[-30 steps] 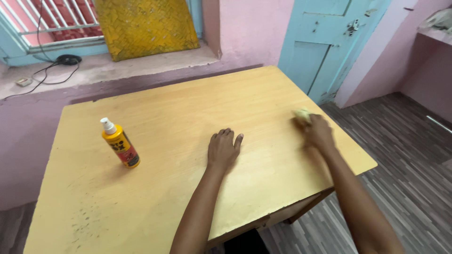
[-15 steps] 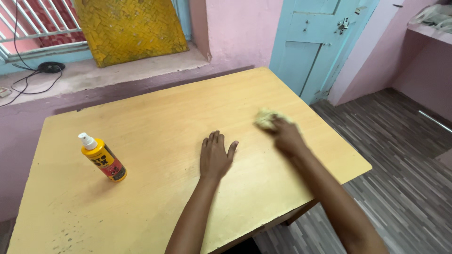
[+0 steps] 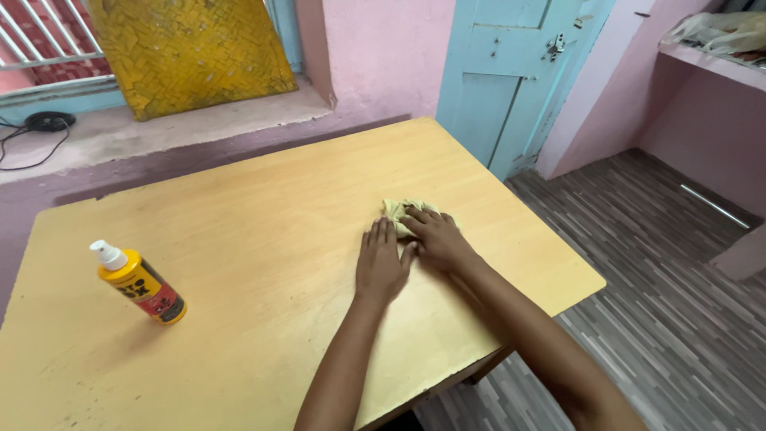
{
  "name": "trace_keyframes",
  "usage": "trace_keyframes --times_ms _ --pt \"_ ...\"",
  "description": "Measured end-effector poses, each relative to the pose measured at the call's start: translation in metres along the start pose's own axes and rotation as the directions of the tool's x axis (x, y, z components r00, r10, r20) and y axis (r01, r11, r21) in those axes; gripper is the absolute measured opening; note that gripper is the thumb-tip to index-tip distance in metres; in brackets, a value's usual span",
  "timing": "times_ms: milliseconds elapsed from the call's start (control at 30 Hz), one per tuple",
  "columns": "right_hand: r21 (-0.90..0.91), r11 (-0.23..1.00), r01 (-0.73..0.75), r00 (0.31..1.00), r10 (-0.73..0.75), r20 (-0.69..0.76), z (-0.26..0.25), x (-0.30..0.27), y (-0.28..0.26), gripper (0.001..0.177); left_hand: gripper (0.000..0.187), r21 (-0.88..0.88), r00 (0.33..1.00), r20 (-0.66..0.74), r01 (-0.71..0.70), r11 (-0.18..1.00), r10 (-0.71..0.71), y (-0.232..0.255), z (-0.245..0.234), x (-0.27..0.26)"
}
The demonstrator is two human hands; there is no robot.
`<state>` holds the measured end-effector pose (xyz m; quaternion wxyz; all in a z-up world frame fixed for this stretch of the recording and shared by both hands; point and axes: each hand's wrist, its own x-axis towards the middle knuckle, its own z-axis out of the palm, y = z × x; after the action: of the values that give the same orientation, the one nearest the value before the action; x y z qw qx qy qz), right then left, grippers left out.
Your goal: The person wipes a wooden table with a cloth, removing small white paper pieces and dust. They also open a drawer and wipe its interior before closing it and continuing to wipe the table surface.
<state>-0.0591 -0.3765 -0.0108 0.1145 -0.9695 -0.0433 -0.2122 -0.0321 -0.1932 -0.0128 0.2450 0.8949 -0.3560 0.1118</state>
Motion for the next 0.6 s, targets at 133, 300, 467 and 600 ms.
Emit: trace_keyframes --times_ms 133,300,467,600 --pt "-0.213 0.973 -0.090 0.991 0.109 0.081 0.006 0.006 0.054 0.054 0.085 -0.092 0.996 0.070 0.069 0.993 -0.063 -0.004 0.004 -0.007" --pt "-0.206 0.842 -0.498 0.862 0.506 -0.014 -0.029 -0.017 0.145 0.065 0.083 -0.068 0.996 0.074 0.063 0.996 -0.058 -0.002 -0.005 -0.008" --pt "-0.187 0.741 -0.645 0.760 0.647 -0.064 -0.071 -0.050 0.133 0.046 0.077 -0.031 0.999 0.050 0.010 0.999 -0.008 0.004 -0.002 -0.010" --pt "0.493 0.491 -0.718 0.633 0.756 0.169 -0.068 -0.052 0.047 0.036 0.074 -0.072 0.998 0.067 -0.013 0.997 0.018 0.006 -0.002 -0.019"
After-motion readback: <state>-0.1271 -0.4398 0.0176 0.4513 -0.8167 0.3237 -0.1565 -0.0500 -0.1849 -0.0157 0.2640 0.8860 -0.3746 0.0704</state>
